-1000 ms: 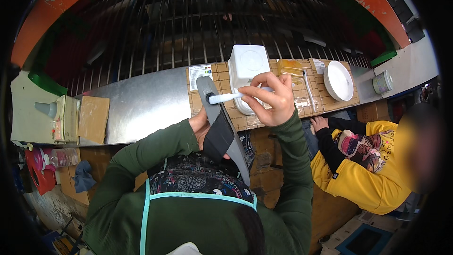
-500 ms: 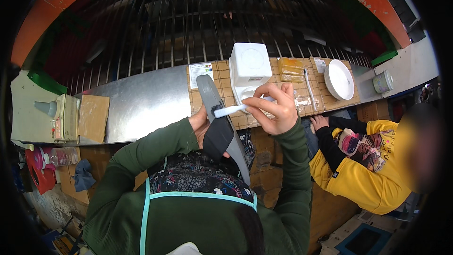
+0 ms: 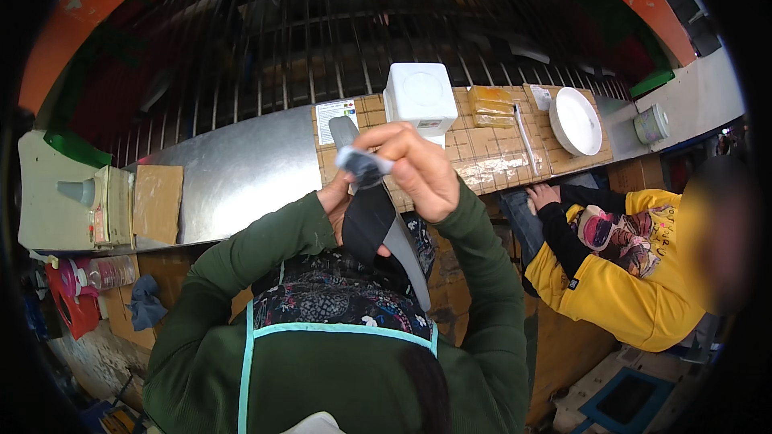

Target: The person uses a small brush to apply white paint to a gray slipper, repeatedly dipping the brush into a white container and painting the slipper's surface. The person rotates the slipper to reach different areas while another person sits nearby.

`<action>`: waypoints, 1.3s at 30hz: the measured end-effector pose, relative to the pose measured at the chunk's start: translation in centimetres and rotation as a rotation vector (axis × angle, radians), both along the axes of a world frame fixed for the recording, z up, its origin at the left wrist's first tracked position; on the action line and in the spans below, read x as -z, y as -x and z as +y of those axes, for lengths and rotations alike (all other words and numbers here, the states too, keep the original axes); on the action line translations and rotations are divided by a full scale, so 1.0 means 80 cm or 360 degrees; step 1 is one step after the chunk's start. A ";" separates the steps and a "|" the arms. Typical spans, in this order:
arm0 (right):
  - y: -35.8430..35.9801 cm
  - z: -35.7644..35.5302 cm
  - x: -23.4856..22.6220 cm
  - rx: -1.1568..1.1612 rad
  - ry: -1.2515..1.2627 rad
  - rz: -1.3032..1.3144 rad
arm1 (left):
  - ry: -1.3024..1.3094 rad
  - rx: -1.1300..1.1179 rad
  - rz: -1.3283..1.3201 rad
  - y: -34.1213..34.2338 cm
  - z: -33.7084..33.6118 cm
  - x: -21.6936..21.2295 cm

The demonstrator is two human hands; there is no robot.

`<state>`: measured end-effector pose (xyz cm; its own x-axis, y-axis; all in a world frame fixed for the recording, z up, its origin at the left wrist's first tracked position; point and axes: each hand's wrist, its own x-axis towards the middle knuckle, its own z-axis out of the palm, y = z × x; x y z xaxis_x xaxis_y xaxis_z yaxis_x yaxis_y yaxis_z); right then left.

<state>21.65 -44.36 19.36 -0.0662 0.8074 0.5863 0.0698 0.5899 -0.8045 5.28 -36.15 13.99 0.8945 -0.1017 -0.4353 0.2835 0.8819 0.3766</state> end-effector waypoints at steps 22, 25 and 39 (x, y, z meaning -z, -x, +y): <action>-0.024 -0.110 0.184 0.1532 0.0247 0.0170 | -0.0442 -0.0389 -0.0917 0.031 0.051 0.067; -0.003 -0.121 0.207 0.1772 0.0434 -0.0006 | 0.0109 -0.0311 -0.0937 0.034 0.065 0.075; 0.018 0.036 -0.036 0.1389 -0.0484 -0.1075 | -0.1393 -0.0439 -0.0755 -0.003 0.047 0.002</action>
